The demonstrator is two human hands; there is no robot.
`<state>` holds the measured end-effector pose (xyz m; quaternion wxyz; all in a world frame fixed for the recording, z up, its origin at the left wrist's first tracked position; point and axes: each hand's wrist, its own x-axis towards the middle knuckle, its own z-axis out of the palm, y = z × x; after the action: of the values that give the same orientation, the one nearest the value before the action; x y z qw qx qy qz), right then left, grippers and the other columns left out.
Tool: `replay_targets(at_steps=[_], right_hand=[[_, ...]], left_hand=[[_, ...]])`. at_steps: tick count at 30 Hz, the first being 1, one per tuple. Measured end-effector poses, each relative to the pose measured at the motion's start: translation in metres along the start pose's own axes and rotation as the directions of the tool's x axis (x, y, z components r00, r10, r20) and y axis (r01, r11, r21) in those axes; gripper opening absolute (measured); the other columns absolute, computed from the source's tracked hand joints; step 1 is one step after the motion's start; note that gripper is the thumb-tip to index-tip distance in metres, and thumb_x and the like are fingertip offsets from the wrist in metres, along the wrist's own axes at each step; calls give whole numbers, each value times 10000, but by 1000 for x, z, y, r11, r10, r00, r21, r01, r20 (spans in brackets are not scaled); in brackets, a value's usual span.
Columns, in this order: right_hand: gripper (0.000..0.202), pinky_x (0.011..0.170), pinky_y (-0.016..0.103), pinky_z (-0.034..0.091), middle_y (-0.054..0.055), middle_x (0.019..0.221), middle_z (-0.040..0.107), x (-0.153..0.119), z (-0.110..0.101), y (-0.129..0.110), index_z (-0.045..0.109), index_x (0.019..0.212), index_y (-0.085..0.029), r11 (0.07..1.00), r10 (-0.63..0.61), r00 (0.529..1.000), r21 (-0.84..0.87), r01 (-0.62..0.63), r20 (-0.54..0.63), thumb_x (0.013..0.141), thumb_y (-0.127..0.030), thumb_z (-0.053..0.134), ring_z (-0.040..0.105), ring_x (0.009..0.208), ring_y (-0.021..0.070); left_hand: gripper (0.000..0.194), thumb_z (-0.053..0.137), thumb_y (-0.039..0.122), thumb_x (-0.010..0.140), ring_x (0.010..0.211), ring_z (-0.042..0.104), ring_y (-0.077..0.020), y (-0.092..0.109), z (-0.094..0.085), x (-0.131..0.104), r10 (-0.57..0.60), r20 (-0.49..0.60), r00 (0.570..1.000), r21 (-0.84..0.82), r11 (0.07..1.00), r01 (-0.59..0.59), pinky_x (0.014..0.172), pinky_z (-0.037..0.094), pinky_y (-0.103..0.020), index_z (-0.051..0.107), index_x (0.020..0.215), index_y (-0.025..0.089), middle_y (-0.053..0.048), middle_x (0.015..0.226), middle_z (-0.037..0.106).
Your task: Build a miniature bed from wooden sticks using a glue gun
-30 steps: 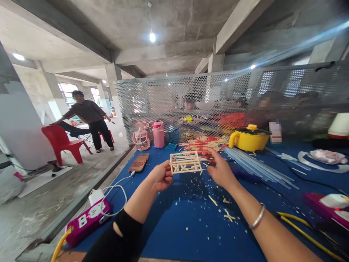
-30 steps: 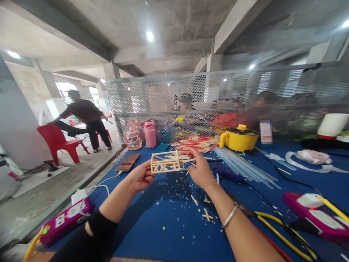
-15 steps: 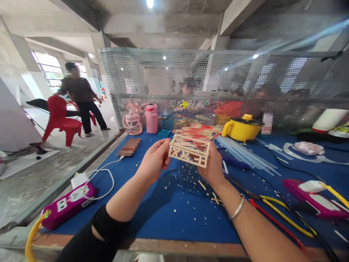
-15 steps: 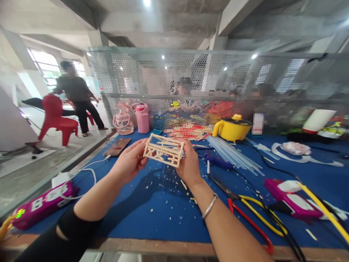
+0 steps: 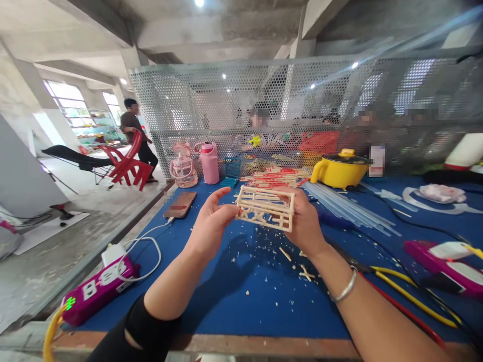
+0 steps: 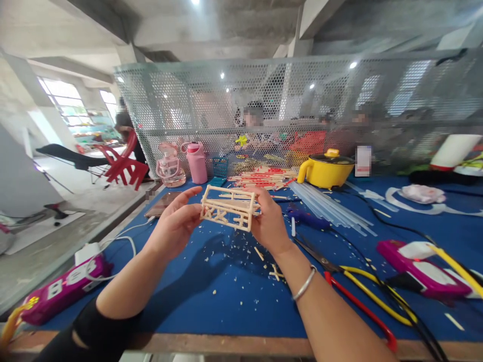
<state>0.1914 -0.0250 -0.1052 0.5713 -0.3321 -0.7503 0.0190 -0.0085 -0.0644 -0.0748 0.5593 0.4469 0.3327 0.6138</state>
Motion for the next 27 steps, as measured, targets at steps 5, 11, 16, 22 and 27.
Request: replay_targets(at_steps=[5,11,16,22,27], right_hand=[[296,886,384,501,64,1100,622,1,-2,-2,564,1072,-242,996,-58,998,-70,58,2,789,-301,629,615,1019,239],[355,850,384,515,63,1079,632,1,-3,-4,509,1106,-250,998,-50,999,-45,50,-1,775,-283,632,627,983,235],[344,870,396,508,82,1115,620,3,-5,-3,488,1103,-246,995,-79,997,-57,80,23,778,-226,598,612,1035,238],[345,853,390,515,80,1108,615,3,-6,-4,485,1098,-246,998,-62,997,-22,63,56,777,-252,612,619,1015,232],[399,855,388,513,77,1099,616,2,-4,-1,468,1110,-247,998,-65,997,-12,65,42,751,-217,640,620,1008,229]], left_hand=[[638,696,163,684,616,580,-89,0,-3,1,33,11,999,68,997,-33,610,412,-204,437,1267,149,25,652,651],[819,757,205,663,637,628,-106,2,-4,2,17,59,998,92,995,-23,646,443,-211,360,1375,128,-5,678,703],[897,783,224,649,605,621,-90,5,-7,2,-5,102,995,160,987,-11,588,433,-184,325,1417,145,-2,674,717],[863,775,209,648,589,602,-83,6,-6,0,17,126,992,185,982,-40,572,427,-184,364,1405,165,3,680,711],[797,723,196,687,634,624,-101,6,-5,-1,20,138,990,124,992,-38,642,451,-211,371,1402,157,-7,690,709]])
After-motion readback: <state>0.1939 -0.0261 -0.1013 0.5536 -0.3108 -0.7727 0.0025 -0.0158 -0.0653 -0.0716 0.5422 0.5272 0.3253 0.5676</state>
